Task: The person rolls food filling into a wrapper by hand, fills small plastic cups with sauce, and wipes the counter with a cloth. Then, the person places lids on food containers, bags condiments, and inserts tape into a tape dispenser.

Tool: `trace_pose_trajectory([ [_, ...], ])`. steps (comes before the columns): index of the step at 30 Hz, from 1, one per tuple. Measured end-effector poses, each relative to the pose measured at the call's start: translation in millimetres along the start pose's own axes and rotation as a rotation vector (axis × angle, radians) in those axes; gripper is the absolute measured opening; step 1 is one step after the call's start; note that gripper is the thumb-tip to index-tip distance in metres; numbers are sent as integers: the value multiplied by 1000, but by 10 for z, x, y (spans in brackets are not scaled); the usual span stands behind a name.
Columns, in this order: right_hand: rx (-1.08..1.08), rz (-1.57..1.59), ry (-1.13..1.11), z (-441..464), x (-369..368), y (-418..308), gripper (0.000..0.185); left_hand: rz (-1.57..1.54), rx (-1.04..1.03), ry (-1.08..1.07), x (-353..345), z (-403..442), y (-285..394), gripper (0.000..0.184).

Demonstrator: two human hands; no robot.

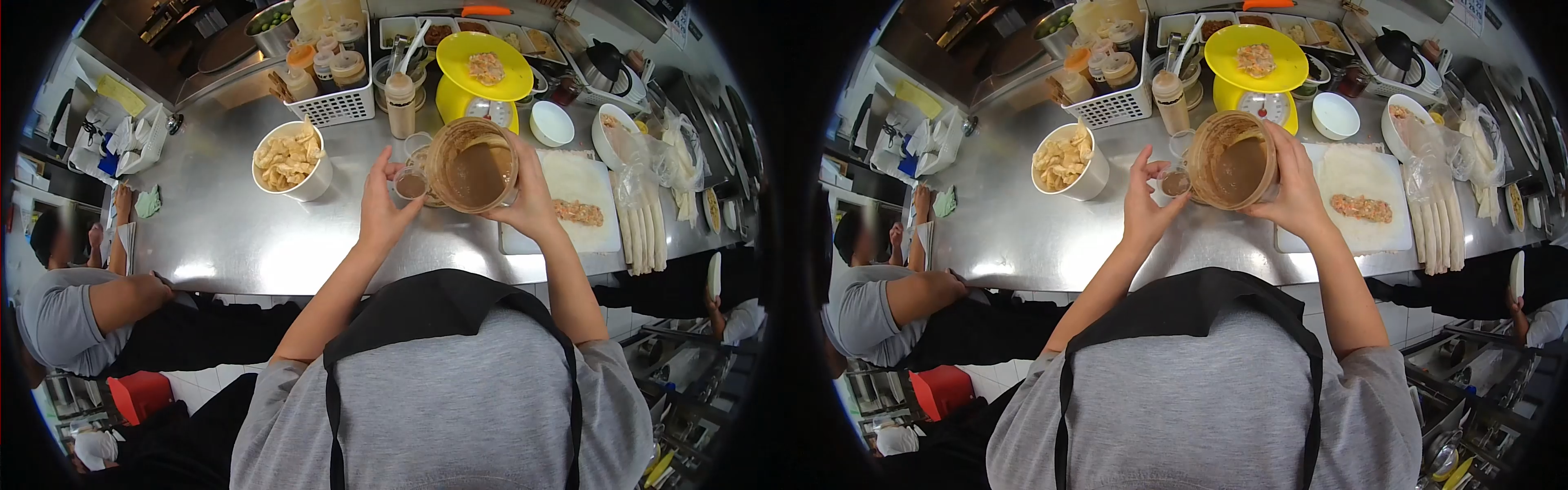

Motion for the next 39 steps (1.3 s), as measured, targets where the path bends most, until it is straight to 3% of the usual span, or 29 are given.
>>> trace_pose_trajectory([
  [16,199,-253,-106,283,118,-344,102,-40,-13,-91,-214,83,139,94],
  [39,228,-297,-122,365,159,-428,100,-81,-15,-91,-201,104,153,96],
])
Point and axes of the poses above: each hand's wrist, its own z-axis towards the middle knuckle, its own x-axis out of the back of the hand, y = z × x, the point moved 7 cm from there along z, towards the middle knuckle, and after that the axes turned 4 degrees about x, right-handed, at the moved point
